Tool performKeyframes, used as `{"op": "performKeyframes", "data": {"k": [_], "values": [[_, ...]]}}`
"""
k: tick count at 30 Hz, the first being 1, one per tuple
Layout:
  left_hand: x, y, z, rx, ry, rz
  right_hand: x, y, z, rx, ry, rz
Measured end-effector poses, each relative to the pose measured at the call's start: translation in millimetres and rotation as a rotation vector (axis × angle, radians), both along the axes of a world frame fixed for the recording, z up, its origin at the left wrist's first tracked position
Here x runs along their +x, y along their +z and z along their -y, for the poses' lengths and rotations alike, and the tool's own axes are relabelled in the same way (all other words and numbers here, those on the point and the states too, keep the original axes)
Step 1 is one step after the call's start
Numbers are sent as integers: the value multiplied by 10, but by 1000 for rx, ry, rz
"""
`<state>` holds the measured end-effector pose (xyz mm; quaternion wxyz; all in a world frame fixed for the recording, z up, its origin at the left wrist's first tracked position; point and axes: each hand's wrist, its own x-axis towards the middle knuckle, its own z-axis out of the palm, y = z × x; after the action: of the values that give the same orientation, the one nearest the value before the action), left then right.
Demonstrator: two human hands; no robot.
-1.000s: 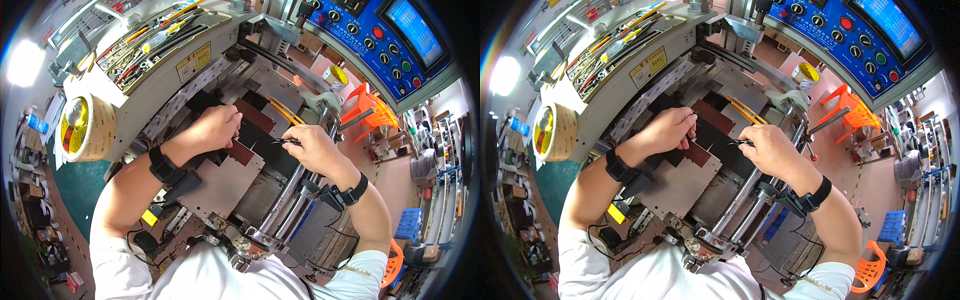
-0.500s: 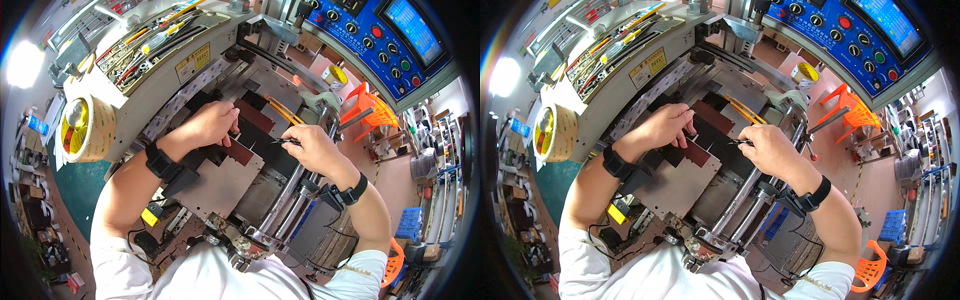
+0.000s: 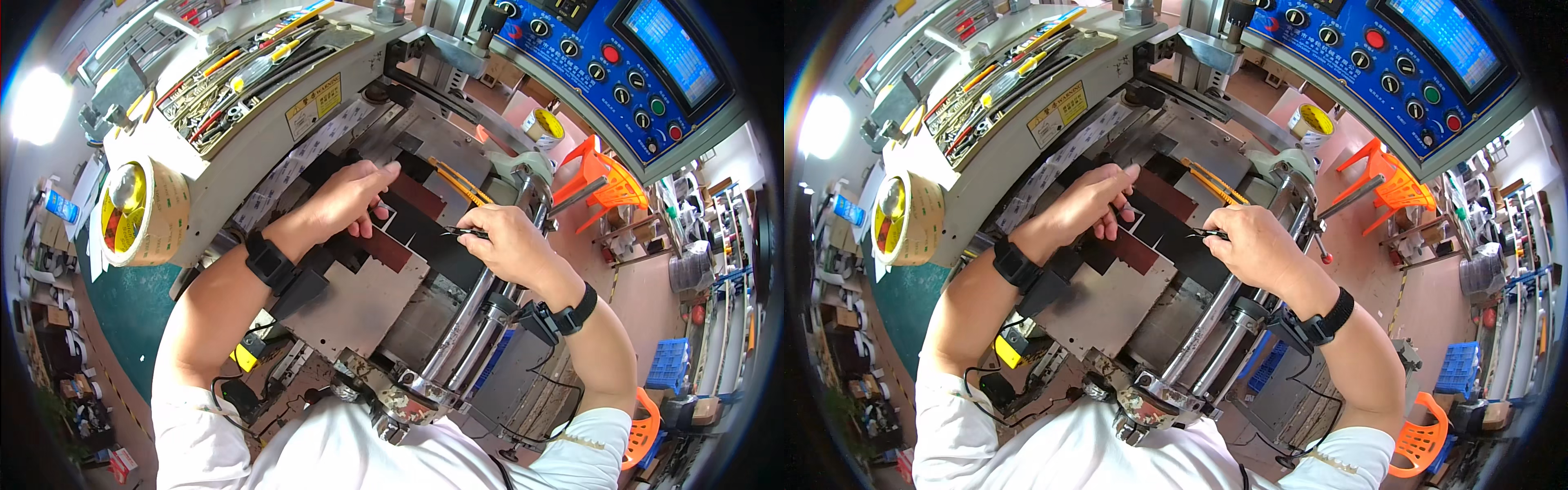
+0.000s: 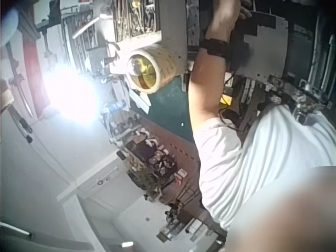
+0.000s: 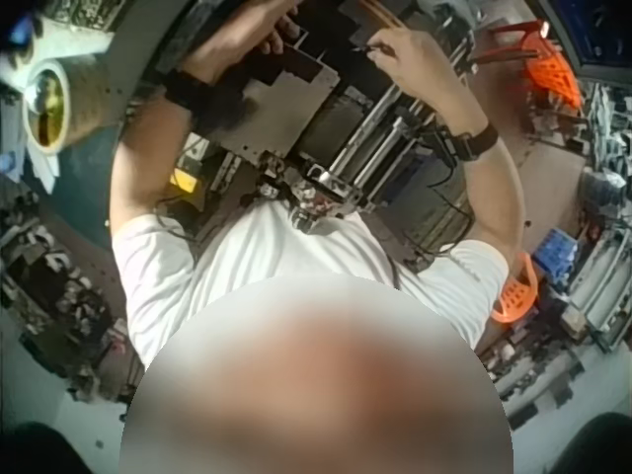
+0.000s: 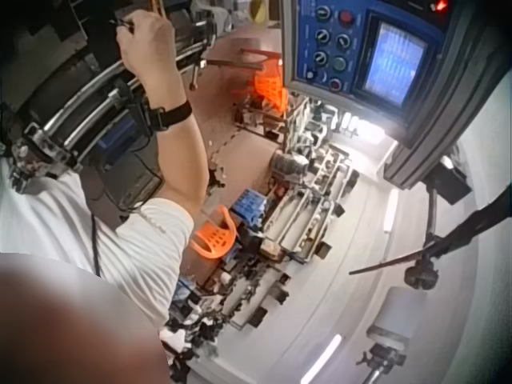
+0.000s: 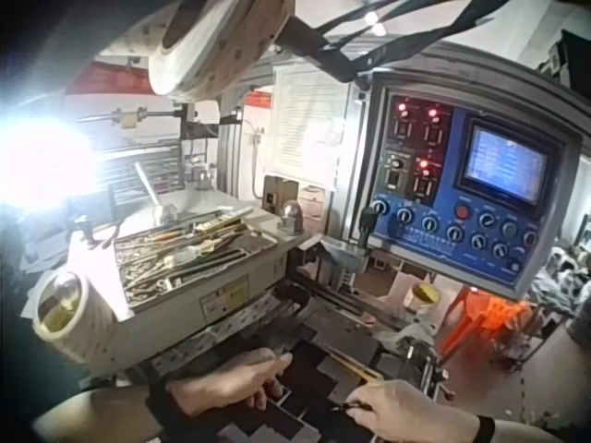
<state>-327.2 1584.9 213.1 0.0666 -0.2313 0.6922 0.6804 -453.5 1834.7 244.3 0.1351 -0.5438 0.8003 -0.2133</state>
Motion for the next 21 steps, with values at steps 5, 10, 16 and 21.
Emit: {"op": "performKeyframes", "data": {"k": [5, 10, 16, 21], "values": [[-3, -56, -105, -396, -73, -169, -3, 5, -2, 9, -16, 13], [-41, -201, -93, -791, -121, -265, -1, 5, 3, 13, -15, 19], [-114, -291, -126, -926, -70, -275, -7, -11, 3, -2, -9, 11], [-100, -219, -188, -934, -76, -213, -1, 12, 6, 10, -18, 32]]}}
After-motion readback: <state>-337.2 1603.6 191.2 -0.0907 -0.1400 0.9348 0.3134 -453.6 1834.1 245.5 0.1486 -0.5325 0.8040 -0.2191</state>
